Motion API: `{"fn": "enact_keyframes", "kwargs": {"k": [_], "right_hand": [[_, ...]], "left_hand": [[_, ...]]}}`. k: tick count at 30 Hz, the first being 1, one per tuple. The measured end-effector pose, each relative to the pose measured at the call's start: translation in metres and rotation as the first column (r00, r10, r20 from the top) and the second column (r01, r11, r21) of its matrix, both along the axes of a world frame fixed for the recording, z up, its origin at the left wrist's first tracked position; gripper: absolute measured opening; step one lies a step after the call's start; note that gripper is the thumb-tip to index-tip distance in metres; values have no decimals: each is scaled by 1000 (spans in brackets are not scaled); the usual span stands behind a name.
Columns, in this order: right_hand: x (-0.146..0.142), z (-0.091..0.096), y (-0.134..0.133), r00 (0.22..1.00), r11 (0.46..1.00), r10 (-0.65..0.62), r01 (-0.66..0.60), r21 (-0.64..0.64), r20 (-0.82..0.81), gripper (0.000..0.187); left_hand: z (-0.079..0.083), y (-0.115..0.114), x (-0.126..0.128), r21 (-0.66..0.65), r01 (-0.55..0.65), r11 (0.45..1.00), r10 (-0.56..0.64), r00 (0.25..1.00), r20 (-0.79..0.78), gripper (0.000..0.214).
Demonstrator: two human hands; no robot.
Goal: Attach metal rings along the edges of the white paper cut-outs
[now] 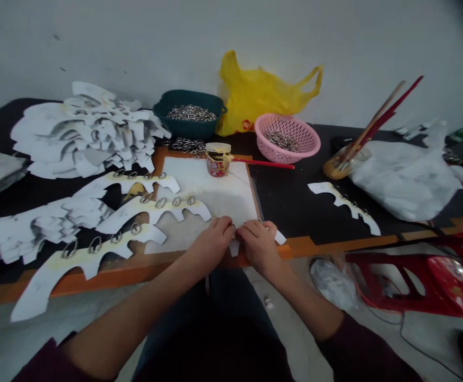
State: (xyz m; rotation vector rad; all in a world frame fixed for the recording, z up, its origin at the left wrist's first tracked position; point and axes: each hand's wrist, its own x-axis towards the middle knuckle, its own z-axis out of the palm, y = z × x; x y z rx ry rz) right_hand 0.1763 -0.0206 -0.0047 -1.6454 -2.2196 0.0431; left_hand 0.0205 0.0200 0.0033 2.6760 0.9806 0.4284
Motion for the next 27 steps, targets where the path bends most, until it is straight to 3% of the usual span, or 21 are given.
{"fn": "enact_keyframes", "kwargs": {"k": [7, 15, 19, 27], "right_hand": [[3, 3, 2, 997, 998, 57, -58, 17, 57, 20], [6, 5, 1, 994, 995, 93, -94, 18, 57, 19], [8, 6, 2, 992, 994, 107, -108, 13, 71, 19], [18, 3, 5, 981, 981, 191, -192, 26, 35, 21]], "left_hand": [[8, 0, -3, 139, 153, 978, -121, 969, -216, 19], [7, 5, -14, 100, 247, 964, -230, 961, -153, 23], [4, 7, -13, 82, 214, 973, -209, 975, -70, 22], [0, 5, -1, 70, 40, 997, -44, 998, 55, 13]]}}
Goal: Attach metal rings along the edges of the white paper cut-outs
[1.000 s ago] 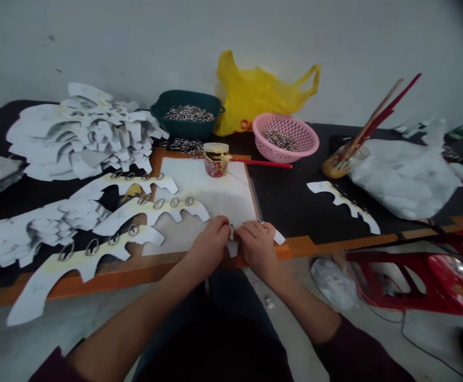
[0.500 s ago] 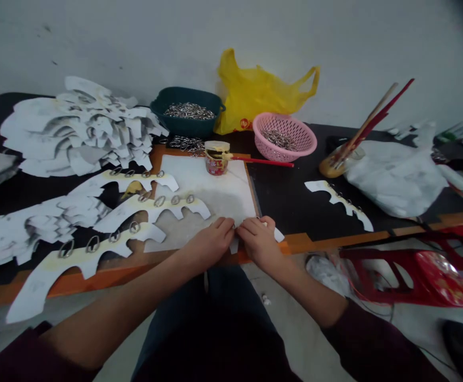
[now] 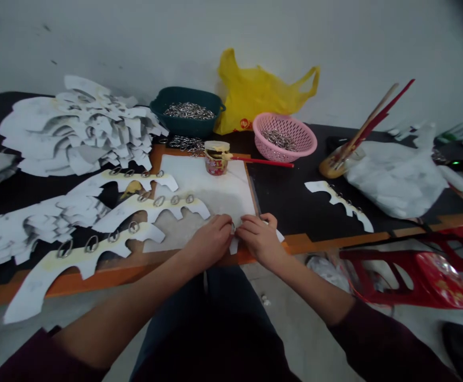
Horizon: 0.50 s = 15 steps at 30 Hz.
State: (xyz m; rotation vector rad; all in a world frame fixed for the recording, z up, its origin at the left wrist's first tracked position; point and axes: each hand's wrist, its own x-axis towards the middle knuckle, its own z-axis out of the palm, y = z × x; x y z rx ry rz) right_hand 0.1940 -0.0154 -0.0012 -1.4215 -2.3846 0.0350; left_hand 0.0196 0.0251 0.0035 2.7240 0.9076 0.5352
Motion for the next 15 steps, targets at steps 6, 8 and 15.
{"fn": "enact_keyframes", "kwargs": {"k": [6, 8, 15], "right_hand": [[13, 1, -2, 998, 997, 62, -64, -52, -30, 25], [14, 4, -3, 997, 995, 49, -53, -83, -54, 25], [8, 6, -8, 998, 996, 5, -11, -83, -68, 22]], "left_hand": [[-5, -1, 0, 0, -20, 1000, 20, 1000, -17, 8], [-6, -1, -1, 2, -24, 1000, 24, 999, -25, 9], [-6, -2, -1, 58, 4, 998, 0, 997, -73, 11]]}}
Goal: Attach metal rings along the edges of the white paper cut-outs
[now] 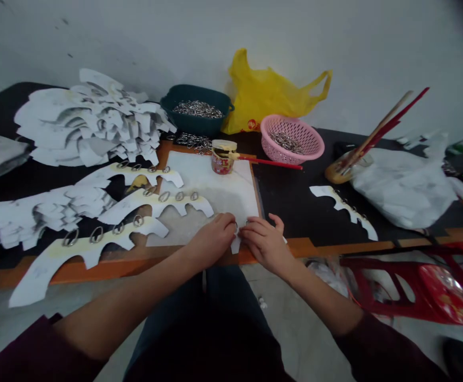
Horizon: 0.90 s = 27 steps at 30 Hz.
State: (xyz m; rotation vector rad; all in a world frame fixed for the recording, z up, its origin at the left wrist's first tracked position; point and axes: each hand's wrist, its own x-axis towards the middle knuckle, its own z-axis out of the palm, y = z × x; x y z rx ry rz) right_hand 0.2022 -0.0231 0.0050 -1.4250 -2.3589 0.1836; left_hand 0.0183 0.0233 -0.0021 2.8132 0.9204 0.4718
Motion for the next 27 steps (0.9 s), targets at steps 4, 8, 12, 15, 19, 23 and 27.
{"fn": "enact_keyframes", "kwargs": {"k": [4, 8, 12, 15, 19, 23, 27], "right_hand": [[2, 1, -1, 995, 998, 61, -63, 23, 74, 24], [6, 4, 0, 987, 993, 115, -118, 19, 112, 24], [6, 7, 1, 994, 995, 92, -90, -31, 60, 23], [6, 9, 2, 1000, 994, 20, -20, -107, -6, 19], [5, 13, 2, 999, 986, -24, 18, -164, -37, 17], [3, 13, -1, 999, 995, 32, -29, -90, 38, 23], [3, 7, -3, 991, 996, 88, -85, -33, 102, 27]], "left_hand": [[5, -6, -4, 53, 54, 997, -52, 997, -50, 13], [8, -14, -10, 101, 68, 993, -62, 996, -59, 16], [7, -18, -16, 161, 80, 984, -75, 996, -37, 18], [5, -21, -20, 171, 56, 984, -54, 998, -16, 24], [6, -25, -24, 122, 29, 992, -28, 1000, -13, 30], [9, -25, -24, 107, 34, 994, -32, 999, -28, 28], [12, -23, -23, 92, 35, 995, -32, 999, -34, 25]]}}
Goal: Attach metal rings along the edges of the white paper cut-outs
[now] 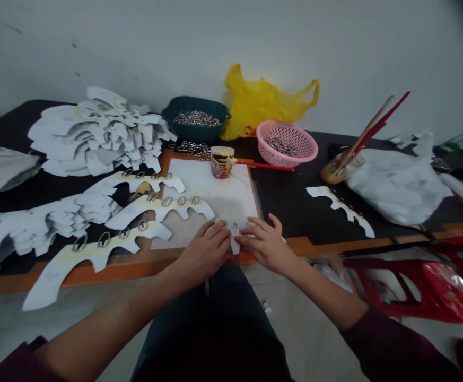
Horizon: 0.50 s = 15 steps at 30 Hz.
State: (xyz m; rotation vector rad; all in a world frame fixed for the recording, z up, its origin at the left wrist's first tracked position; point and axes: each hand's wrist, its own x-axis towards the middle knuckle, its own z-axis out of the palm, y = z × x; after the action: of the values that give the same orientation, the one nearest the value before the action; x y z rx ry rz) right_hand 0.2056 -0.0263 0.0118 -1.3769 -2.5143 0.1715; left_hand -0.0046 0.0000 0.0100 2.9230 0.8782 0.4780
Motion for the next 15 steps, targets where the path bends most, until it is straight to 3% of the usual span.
{"fn": "enact_keyframes", "kwargs": {"k": [4, 8, 12, 15], "right_hand": [[3, 0, -2, 1000, 1000, 14, -14, -21, -24, 28], [1, 3, -2, 980, 990, -90, 67, -126, -180, 20], [-6, -2, 0, 849, 955, -270, 174, -242, -455, 15], [-10, -4, 4, 734, 938, -345, 257, -231, -584, 14]], "left_hand": [[3, -1, 0, -22, -15, 1000, 15, 1000, -6, 22], [0, -4, 0, -9, -37, 999, 37, 999, 36, 26], [-3, -4, 0, -22, -42, 999, 43, 997, 71, 32], [-1, -4, -1, -40, -54, 998, 57, 996, 71, 32]]}}
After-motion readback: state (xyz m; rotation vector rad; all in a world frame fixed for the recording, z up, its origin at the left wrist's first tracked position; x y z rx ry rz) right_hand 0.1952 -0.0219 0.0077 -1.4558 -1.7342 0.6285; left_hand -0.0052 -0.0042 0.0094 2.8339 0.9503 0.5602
